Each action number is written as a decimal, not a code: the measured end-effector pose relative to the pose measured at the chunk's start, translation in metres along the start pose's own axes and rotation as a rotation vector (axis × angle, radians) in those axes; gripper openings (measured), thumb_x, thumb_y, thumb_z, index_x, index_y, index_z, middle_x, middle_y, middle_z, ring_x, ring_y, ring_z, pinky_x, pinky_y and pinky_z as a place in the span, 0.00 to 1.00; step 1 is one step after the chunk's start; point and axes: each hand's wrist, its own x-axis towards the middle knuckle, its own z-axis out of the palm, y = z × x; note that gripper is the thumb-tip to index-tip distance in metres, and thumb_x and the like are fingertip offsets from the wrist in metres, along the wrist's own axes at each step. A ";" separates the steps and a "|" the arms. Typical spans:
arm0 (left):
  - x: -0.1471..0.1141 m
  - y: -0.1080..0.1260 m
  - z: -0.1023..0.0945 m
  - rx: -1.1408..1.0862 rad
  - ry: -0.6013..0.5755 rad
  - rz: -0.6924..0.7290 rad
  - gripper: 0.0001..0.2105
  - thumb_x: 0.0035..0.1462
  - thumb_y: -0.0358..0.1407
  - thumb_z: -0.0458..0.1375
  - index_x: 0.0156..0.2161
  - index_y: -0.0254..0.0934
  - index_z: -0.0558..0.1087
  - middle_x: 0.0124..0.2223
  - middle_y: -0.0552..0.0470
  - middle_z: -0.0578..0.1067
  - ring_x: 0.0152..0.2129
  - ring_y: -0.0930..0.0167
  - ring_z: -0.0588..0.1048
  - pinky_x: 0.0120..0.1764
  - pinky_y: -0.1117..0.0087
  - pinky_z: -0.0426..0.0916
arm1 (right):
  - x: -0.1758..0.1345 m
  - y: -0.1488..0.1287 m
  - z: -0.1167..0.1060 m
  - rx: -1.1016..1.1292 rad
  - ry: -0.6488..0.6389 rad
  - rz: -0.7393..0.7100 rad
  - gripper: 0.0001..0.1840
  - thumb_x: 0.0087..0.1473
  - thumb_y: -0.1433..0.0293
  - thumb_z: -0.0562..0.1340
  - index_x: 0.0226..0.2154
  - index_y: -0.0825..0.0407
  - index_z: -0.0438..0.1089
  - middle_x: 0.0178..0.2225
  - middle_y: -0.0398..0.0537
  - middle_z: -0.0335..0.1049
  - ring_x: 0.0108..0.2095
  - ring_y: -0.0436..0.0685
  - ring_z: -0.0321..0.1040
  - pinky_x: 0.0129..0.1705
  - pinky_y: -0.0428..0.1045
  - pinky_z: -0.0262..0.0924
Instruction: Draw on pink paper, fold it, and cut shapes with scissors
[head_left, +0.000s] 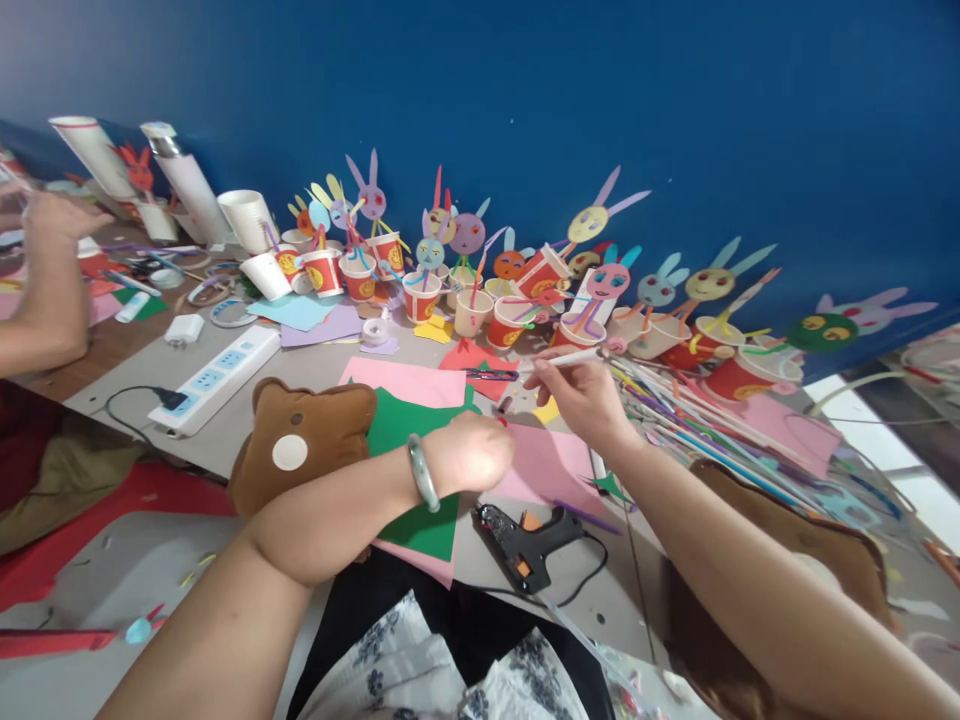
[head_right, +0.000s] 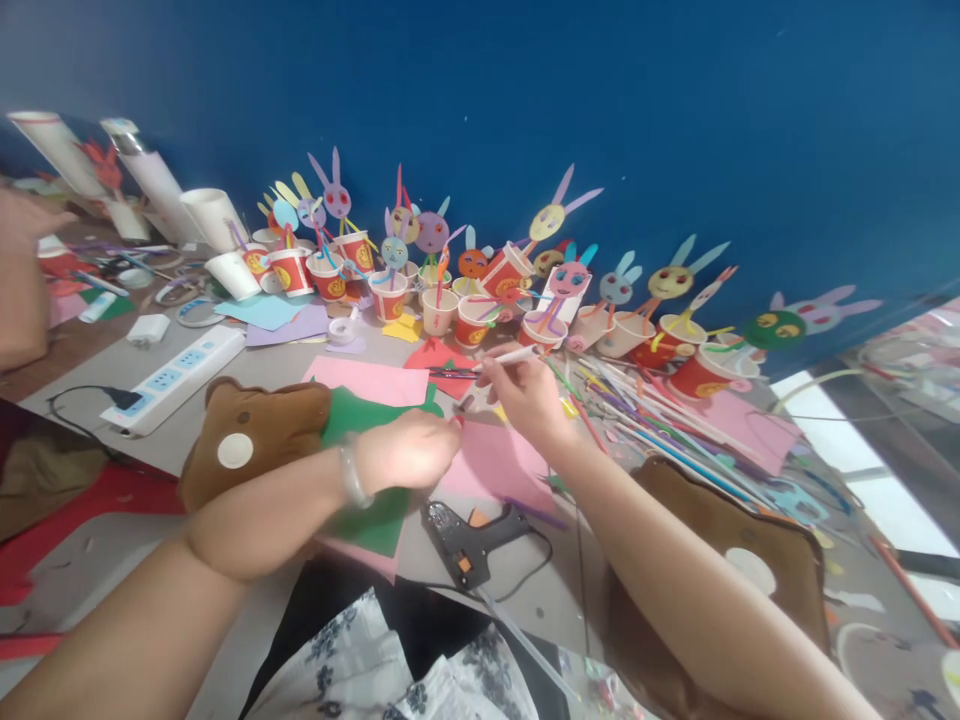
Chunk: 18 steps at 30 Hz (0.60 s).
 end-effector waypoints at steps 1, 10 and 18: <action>0.002 -0.004 -0.003 -0.009 -0.013 -0.020 0.13 0.58 0.23 0.50 0.40 0.27 0.77 0.38 0.37 0.80 0.40 0.61 0.80 0.42 0.63 0.74 | -0.005 0.002 0.001 0.053 -0.024 0.020 0.22 0.57 0.49 0.60 0.39 0.51 0.66 0.26 0.48 0.75 0.22 0.54 0.69 0.26 0.49 0.63; 0.018 -0.035 -0.021 -0.184 -0.140 -0.103 0.15 0.61 0.31 0.48 0.40 0.33 0.78 0.41 0.42 0.80 0.34 0.66 0.77 0.36 0.68 0.67 | -0.039 0.036 0.021 -0.067 -0.205 -0.010 0.13 0.52 0.66 0.63 0.42 0.47 0.64 0.41 0.50 0.75 0.38 0.60 0.75 0.30 0.50 0.70; 0.023 -0.044 -0.021 -0.252 -0.048 -0.147 0.12 0.58 0.31 0.51 0.38 0.34 0.77 0.35 0.44 0.79 0.29 0.69 0.73 0.31 0.70 0.61 | -0.040 0.038 0.023 -0.154 -0.204 -0.150 0.11 0.53 0.67 0.63 0.41 0.47 0.65 0.38 0.50 0.76 0.38 0.61 0.74 0.36 0.54 0.70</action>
